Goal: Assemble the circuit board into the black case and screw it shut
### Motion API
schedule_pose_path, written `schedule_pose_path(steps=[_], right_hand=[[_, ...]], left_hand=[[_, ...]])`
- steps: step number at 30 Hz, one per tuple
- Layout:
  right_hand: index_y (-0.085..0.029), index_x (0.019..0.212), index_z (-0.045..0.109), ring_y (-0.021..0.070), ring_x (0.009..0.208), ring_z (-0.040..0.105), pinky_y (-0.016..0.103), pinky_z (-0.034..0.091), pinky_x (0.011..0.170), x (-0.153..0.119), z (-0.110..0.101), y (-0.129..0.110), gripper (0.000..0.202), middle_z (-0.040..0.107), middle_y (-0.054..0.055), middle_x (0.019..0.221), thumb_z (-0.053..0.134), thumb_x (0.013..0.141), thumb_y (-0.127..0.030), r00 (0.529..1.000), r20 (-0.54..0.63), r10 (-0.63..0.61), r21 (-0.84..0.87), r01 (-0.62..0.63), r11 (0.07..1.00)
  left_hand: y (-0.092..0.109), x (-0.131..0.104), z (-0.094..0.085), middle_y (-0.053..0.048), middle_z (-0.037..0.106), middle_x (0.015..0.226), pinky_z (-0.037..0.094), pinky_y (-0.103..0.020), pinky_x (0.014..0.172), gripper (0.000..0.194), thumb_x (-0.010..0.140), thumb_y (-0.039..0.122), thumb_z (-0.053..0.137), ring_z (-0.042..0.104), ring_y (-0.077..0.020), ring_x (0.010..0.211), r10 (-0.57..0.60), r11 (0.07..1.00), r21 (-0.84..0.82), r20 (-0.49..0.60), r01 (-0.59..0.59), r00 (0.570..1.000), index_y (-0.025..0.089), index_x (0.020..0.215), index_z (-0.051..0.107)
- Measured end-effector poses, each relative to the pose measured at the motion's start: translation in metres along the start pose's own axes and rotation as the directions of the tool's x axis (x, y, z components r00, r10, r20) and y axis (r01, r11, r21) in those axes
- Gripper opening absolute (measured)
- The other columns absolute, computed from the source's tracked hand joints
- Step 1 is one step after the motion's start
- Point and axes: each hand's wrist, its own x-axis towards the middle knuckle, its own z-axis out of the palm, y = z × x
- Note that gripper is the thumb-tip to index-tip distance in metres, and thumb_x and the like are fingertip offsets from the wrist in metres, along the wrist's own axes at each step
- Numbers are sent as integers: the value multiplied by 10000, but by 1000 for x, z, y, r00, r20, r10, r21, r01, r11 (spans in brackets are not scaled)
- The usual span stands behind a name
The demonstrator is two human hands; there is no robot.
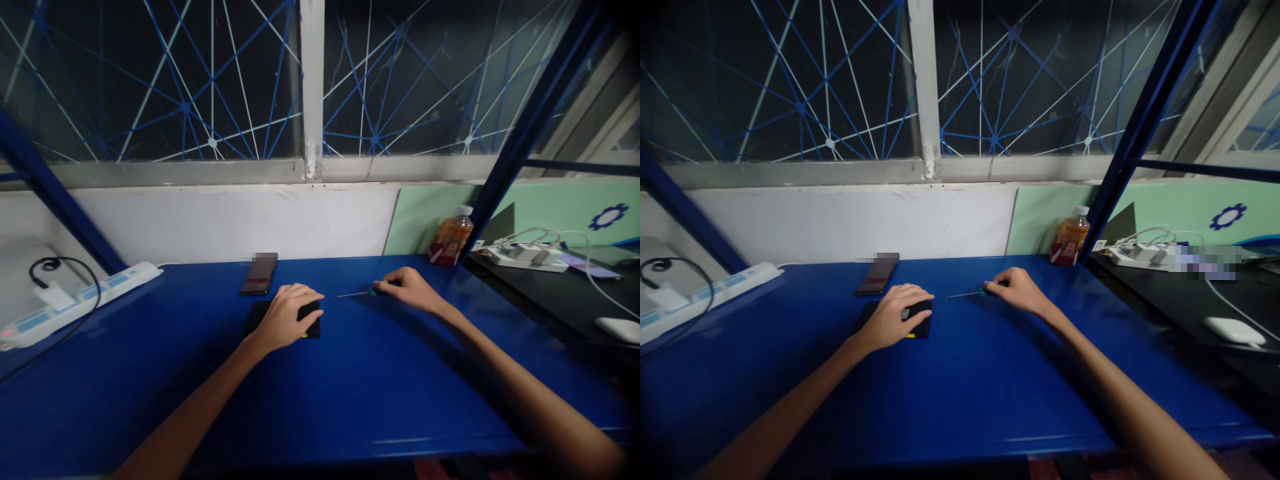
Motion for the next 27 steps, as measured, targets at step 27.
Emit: schedule_pose_path(steps=[27], right_hand=[[-150, 560, 593, 87, 507, 271, 263, 204, 476, -15, 5, -30, 444, 352, -36, 526, 509, 858, -468, 986, -19, -167, 189, 167, 968]], left_hand=[[6, 5, 6, -13, 729, 746, 479, -345, 705, 74, 781, 274, 734, 649, -174, 706, 40, 988, -127, -356, -91, 933, 208, 750, 725]])
